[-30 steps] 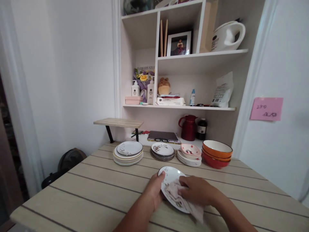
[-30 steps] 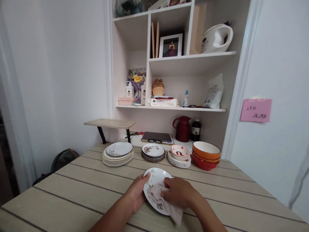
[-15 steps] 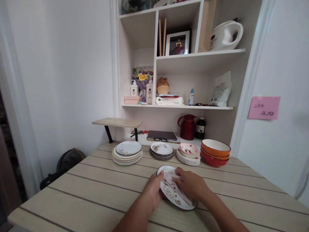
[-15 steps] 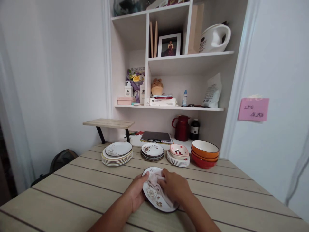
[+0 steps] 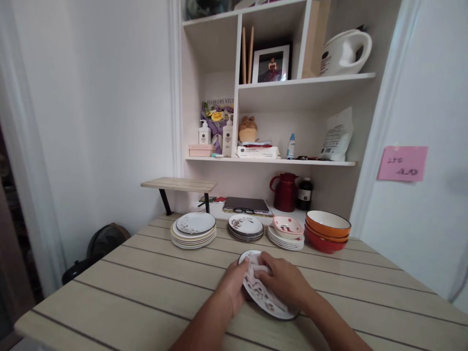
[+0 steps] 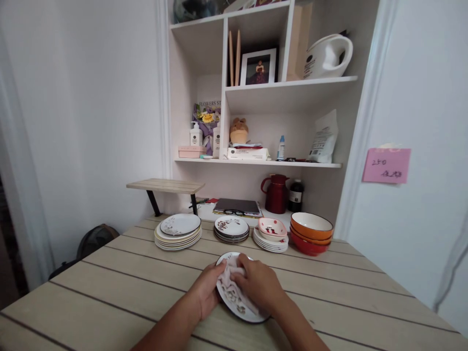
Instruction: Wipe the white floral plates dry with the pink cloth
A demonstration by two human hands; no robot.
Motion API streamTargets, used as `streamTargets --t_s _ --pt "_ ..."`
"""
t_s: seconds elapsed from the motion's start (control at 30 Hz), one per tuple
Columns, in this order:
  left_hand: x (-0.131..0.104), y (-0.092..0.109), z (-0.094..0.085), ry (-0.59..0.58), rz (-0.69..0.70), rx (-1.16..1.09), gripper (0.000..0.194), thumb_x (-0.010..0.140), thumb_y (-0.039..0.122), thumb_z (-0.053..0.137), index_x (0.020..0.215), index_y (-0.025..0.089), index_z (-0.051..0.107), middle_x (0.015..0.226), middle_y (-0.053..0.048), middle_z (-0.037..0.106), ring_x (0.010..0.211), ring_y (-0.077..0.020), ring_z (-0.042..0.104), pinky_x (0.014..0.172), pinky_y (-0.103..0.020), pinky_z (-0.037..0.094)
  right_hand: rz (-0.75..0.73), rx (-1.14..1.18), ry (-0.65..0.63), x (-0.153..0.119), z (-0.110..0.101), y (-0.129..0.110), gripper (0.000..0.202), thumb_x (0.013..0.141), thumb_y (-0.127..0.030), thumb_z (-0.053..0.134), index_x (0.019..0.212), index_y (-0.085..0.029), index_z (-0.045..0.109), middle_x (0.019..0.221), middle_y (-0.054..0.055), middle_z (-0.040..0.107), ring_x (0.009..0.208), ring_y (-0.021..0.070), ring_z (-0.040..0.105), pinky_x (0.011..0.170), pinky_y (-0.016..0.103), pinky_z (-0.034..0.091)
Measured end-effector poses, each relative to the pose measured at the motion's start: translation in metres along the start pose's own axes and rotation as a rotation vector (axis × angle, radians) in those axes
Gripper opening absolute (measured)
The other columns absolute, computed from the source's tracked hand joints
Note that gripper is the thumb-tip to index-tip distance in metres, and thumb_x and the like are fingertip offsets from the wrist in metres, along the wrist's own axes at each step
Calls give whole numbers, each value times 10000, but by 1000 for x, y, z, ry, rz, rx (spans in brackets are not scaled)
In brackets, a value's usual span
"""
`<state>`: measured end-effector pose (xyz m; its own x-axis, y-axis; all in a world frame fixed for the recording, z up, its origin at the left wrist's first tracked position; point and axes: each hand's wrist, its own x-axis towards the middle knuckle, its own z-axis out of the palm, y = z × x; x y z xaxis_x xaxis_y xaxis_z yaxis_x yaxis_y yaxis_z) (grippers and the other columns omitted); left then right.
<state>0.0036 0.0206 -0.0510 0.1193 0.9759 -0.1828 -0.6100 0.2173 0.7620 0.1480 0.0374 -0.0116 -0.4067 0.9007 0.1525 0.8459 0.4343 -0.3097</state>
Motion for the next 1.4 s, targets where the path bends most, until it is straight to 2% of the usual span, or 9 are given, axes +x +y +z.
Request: streamTargets --t_s 0.1,0.27,0.43,0.57,0.77,0.97,1.17,1.27,1.4 --pt "1 -1 -1 -3 -6 -3 346 820 362 615 1058 111 634 873 -134 729 766 -226 684 748 -325 495 75 -61 5 2 0 7 284 843 -432 469 1061 -267 548 1007 53 694 907 246 616 617 289 294" --pt "2 -3 -3 14 -15 -3 402 810 366 623 1121 112 602 910 -149 726 799 -246 687 765 -352 495 153 -171 -64 -1 -11 19 276 832 -420 470 1011 -243 583 987 88 696 876 282 628 585 300 278" --pt "1 -1 -4 -18 -1 -2 399 818 332 617 1153 118 584 937 -141 726 817 -239 687 781 -341 492 2 -102 -174 -9 -19 16 199 776 -398 537 835 -223 612 904 62 699 785 230 616 584 292 272" --pt "0 0 -2 -32 10 -4 381 816 348 624 1112 109 607 903 -134 729 794 -230 686 769 -328 494 -53 10 -114 -6 -11 7 219 778 -409 543 888 -227 593 894 40 695 777 194 600 618 280 299" --pt "3 -2 -3 -17 -2 -11 332 808 348 628 1033 104 639 858 -130 729 751 -223 684 746 -327 499 50 -59 21 1 0 2 302 845 -434 457 1067 -255 554 973 71 695 889 239 617 626 292 300" --pt "3 -2 -4 -1 -38 -11 368 817 359 619 1091 114 619 884 -146 728 777 -239 689 756 -346 499 183 -161 -59 -1 -12 17 284 823 -433 461 1006 -256 590 1004 83 696 885 281 624 589 306 283" --pt "1 -1 -3 -9 -34 -14 350 840 329 589 1116 115 605 889 -145 727 775 -234 689 754 -342 500 -11 -69 -196 -10 -20 11 205 764 -405 546 818 -222 621 892 62 697 778 217 608 595 291 283" --pt "3 -1 -3 -14 -19 -21 341 827 325 608 1094 113 615 885 -141 727 760 -230 688 748 -337 502 -39 1 -133 -9 -13 2 211 769 -404 549 873 -230 604 891 42 693 777 196 599 609 280 294" --pt "4 -2 -3 -5 -9 -25 330 820 327 615 1069 110 624 878 -133 728 747 -221 687 744 -326 503 -2 -3 -13 -4 -3 -3 271 813 -418 499 1010 -247 574 956 56 694 868 222 611 636 283 308"
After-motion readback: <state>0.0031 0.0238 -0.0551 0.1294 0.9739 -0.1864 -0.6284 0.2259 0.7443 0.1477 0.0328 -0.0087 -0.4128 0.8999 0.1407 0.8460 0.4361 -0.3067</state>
